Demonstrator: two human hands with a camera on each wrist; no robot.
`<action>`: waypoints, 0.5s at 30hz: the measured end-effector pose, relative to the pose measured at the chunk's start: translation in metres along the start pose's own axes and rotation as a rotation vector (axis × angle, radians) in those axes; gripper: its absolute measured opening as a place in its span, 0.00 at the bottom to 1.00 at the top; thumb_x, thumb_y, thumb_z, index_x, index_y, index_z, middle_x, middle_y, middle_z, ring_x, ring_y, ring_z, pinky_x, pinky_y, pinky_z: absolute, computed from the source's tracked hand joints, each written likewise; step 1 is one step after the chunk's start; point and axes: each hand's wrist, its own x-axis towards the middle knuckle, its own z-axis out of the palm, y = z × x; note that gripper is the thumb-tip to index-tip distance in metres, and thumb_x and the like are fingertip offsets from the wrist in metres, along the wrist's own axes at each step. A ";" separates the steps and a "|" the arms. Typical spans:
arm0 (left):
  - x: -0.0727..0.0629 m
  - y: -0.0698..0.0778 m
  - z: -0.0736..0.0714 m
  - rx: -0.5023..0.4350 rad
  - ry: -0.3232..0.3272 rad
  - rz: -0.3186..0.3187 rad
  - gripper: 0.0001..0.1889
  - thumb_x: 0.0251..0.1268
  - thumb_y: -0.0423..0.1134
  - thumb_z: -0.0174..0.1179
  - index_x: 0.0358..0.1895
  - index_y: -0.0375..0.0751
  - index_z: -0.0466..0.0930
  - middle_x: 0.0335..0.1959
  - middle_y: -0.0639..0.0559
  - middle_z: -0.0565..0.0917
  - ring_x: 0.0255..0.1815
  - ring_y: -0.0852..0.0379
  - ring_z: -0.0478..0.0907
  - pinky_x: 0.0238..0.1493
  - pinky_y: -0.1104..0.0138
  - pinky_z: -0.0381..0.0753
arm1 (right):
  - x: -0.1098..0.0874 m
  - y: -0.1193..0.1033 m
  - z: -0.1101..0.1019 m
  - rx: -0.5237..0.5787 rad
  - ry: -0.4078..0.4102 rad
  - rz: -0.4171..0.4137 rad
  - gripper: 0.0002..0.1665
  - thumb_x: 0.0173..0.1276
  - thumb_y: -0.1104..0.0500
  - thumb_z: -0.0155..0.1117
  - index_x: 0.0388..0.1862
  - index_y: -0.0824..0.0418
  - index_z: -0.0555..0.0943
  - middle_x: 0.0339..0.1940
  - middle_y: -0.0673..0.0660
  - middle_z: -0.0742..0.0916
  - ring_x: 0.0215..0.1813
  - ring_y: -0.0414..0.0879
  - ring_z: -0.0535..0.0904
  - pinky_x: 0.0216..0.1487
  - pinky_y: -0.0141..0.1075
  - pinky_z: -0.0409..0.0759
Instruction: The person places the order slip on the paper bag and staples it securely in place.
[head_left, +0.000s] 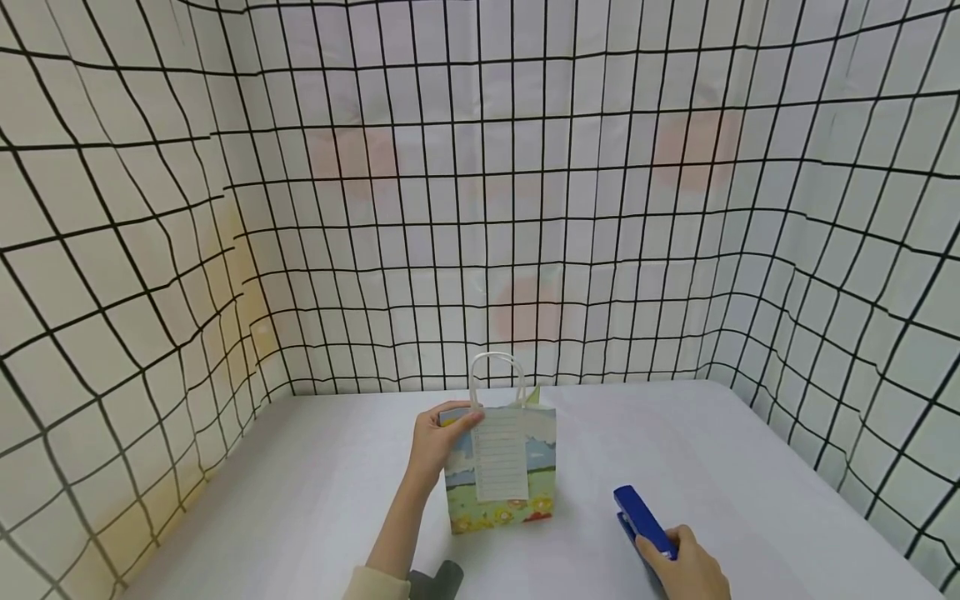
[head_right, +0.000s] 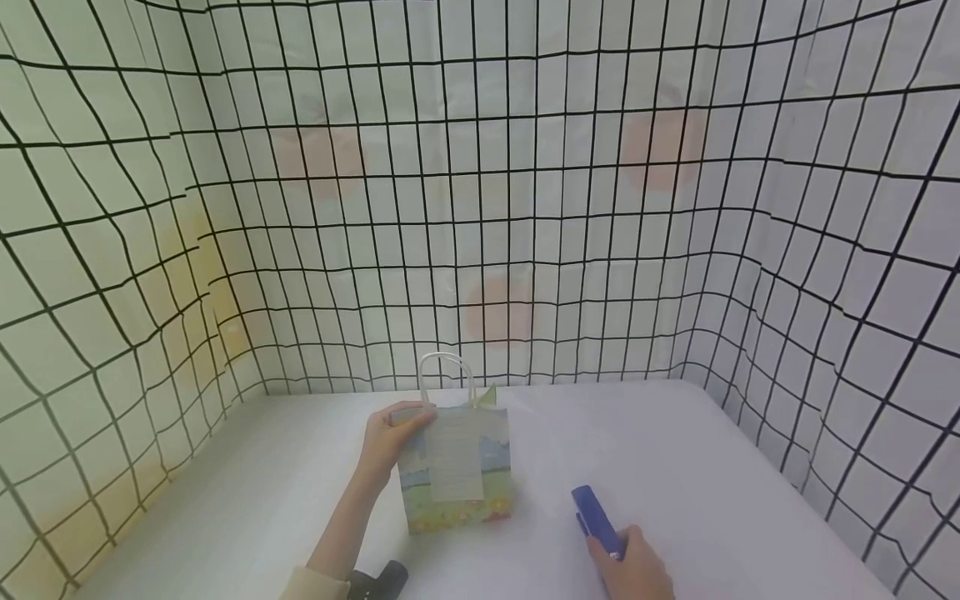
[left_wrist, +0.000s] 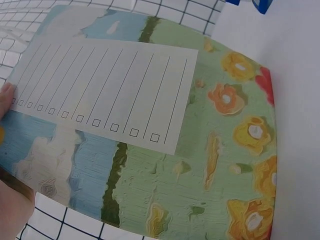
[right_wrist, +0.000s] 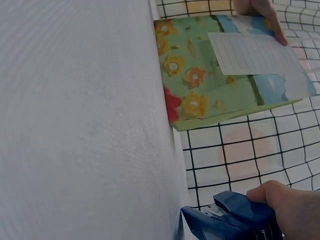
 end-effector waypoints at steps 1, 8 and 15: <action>0.000 0.000 0.000 -0.002 0.000 -0.001 0.19 0.48 0.45 0.67 0.41 0.36 0.82 0.29 0.50 0.86 0.27 0.60 0.82 0.31 0.69 0.78 | -0.001 -0.001 -0.001 0.013 0.005 0.000 0.38 0.59 0.42 0.57 0.46 0.77 0.65 0.32 0.69 0.79 0.32 0.54 0.74 0.37 0.47 0.74; 0.000 0.000 0.000 0.000 -0.003 0.002 0.18 0.48 0.45 0.67 0.40 0.36 0.82 0.29 0.51 0.86 0.27 0.60 0.82 0.31 0.69 0.78 | -0.004 -0.005 -0.004 0.101 0.054 -0.036 0.37 0.57 0.44 0.61 0.47 0.76 0.67 0.39 0.72 0.78 0.37 0.58 0.73 0.41 0.50 0.73; 0.000 0.001 0.000 0.007 0.002 0.008 0.18 0.49 0.43 0.67 0.41 0.34 0.81 0.29 0.50 0.86 0.27 0.61 0.82 0.30 0.70 0.78 | -0.003 -0.005 -0.008 0.149 0.096 -0.093 0.44 0.52 0.35 0.63 0.49 0.72 0.71 0.41 0.71 0.78 0.40 0.60 0.74 0.41 0.52 0.72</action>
